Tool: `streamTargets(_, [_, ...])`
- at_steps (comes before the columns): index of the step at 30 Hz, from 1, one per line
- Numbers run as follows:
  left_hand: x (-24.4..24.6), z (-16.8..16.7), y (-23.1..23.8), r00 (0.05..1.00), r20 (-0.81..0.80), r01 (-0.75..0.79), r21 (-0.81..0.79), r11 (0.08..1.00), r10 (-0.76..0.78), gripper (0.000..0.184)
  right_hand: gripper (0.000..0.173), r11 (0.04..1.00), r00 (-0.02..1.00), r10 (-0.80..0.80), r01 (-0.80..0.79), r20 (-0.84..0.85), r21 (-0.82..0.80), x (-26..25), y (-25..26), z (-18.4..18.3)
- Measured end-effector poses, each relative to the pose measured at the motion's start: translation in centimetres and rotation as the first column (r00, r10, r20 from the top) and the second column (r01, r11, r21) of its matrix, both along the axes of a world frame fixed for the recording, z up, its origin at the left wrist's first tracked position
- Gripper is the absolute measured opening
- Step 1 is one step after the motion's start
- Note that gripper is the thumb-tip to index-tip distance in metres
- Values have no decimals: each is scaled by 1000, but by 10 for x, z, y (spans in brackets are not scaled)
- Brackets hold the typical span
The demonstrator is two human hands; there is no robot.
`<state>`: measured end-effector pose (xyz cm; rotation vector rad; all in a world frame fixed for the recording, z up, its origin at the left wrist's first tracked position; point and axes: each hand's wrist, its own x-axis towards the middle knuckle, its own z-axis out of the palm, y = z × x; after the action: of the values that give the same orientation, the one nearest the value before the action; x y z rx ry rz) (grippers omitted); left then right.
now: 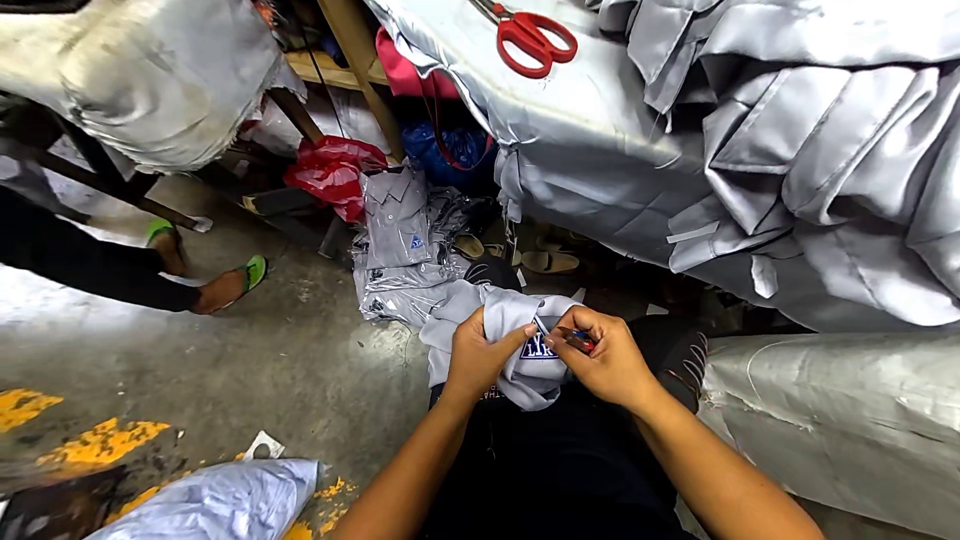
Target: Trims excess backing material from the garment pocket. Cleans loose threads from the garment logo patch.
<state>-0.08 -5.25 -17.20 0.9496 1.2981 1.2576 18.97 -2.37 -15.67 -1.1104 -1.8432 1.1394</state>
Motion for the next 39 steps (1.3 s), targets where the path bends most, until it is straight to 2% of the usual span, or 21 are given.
streamTargets(2, [-16, -11, 0, 957, -290, 17, 60, 998, 1, 10, 14, 999, 1000, -16, 15, 9, 51, 1, -4, -3])
streamTargets(3, [-23, -16, -1, 911, -411, 6, 100, 995, 36, 14, 14, 997, 1000, -17, 17, 1, 70, 2, -5, -5])
streamTargets(4, [-27, -18, -2, 881, -463, -34, 129, 991, 91, 21, 14, 997, 1000, -14, 15, -16, 76, 2, -6, -6])
streamTargets(5, [-26, -17, -3, 897, -420, -102, 111, 988, 140, 26, 14, 998, 999, -5, 8, -51, 64, 2, -8, -7])
streamTargets(6, [-22, -12, -4, 950, -258, -180, 13, 984, 178, 31, 13, 999, 995, 4, 0, -99, 37, 2, -9, -6])
streamTargets(7, [-15, -1, -3, 974, -15, -224, -154, 962, 224, 36, 10, 1000, 988, 5, -5, -153, -1, 1, -9, -6])
streamTargets(8, [-10, 6, -4, 942, 224, -179, -301, 937, 252, 41, 8, 999, 979, -2, -7, -204, -43, 0, -10, -6])
streamTargets(9, [-6, 9, -7, 885, 397, -96, -357, 929, 243, 46, 6, 997, 969, -18, -2, -248, -77, -1, -10, -7])
streamTargets(10, [-1, 10, -11, 846, 492, -24, -348, 937, 204, 48, 5, 995, 960, -35, 8, -279, -100, -2, -9, -9])
streamTargets(11, [2, 11, -15, 845, 518, 34, -303, 953, 134, 43, 5, 994, 956, -52, 21, -289, -111, -1, -7, -10])
streamTargets(13, [7, 17, -20, 904, 427, 60, -216, 975, 39, 22, 5, 995, 975, -72, 57, -211, -77, 3, -5, -12])
streamTargets(15, [8, 23, -19, 949, 312, 0, -147, 989, 47, 9, 19, 997, 998, -62, 61, 22, 56, 13, -2, -10])
streamTargets(17, [5, 24, -17, 966, 254, -21, -111, 994, 48, 10, 47, 985, 973, -28, -13, 229, 174, 25, 2, 3])
streamTargets(18, [4, 24, -15, 972, 233, -18, -99, 995, 41, 10, 54, 973, 957, -13, -55, 290, 225, 28, 5, 10])
streamTargets(20, [4, 23, -14, 979, 202, -24, -77, 997, 40, 12, 46, 933, 938, -7, -119, 348, 339, 32, 10, 20])
streamTargets(22, [5, 22, -13, 977, 205, -43, -73, 996, 57, 11, 38, 886, 938, -12, -151, 346, 439, 33, 18, 24])
streamTargets(25, [5, 22, -13, 965, 250, -54, -92, 994, 75, 12, 33, 854, 951, 3, -164, 309, 495, 33, 28, 25])
streamTargets(30, [1, 23, -16, 940, 334, -22, -132, 991, 65, 13, 27, 834, 962, 61, -196, 266, 516, 29, 36, 23])
streamTargets(39, [0, 25, -15, 933, 355, -5, -125, 992, 49, 13, 26, 837, 971, 90, -194, 221, 512, 26, 45, 20])
